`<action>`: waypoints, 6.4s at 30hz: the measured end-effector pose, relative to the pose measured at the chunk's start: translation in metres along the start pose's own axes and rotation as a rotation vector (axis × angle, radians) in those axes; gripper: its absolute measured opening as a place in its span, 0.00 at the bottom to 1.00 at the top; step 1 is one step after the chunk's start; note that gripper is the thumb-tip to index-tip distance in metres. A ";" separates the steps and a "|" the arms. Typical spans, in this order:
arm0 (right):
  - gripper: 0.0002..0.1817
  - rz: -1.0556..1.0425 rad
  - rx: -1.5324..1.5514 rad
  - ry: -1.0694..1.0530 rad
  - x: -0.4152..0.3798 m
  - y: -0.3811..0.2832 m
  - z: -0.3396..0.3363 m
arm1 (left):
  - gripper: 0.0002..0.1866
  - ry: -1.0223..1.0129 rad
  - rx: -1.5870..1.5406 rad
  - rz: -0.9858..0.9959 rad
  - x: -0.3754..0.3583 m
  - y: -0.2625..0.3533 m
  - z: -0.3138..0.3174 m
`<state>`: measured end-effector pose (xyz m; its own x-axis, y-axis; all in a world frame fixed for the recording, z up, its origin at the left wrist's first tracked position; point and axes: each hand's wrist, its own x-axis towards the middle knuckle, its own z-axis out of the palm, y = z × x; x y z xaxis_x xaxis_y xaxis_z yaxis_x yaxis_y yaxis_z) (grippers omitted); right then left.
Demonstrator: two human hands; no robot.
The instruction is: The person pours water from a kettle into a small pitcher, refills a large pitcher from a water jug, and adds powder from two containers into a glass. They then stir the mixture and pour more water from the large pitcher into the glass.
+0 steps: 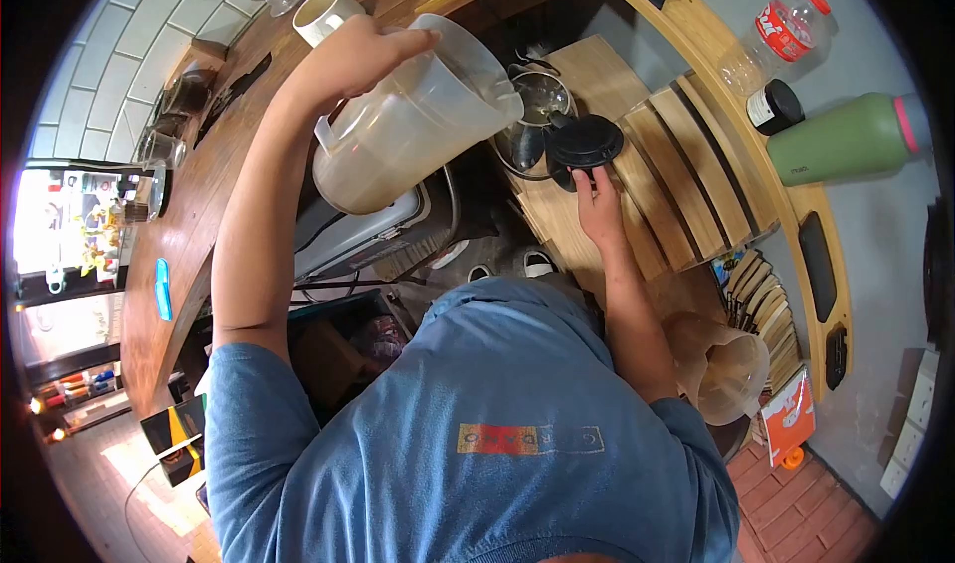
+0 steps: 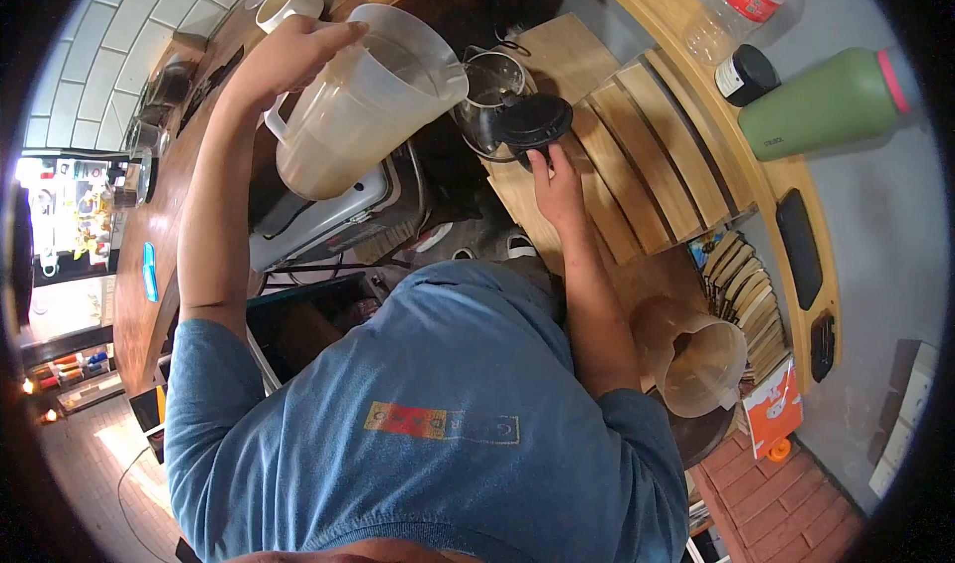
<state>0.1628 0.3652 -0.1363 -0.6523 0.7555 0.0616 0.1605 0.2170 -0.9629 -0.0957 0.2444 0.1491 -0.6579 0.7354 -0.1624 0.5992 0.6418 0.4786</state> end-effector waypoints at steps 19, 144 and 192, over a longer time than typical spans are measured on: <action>0.47 -0.524 -0.062 0.351 0.020 -0.059 0.021 | 0.12 0.596 -1.208 0.034 -0.140 -0.088 -0.078; 0.10 -0.359 0.243 -0.433 0.061 -0.219 0.146 | 0.17 1.260 -0.677 -0.382 -0.292 -0.227 -0.045; 0.27 -0.543 0.795 -0.536 0.000 -0.410 0.450 | 0.10 1.438 -0.874 -0.651 -0.443 -0.280 0.013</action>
<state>-0.2368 -0.0021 0.1406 -0.7597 0.2717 0.5908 -0.6417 -0.1662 -0.7487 0.0339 -0.2585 0.0762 -0.7884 -0.6102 0.0780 0.0351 0.0820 0.9960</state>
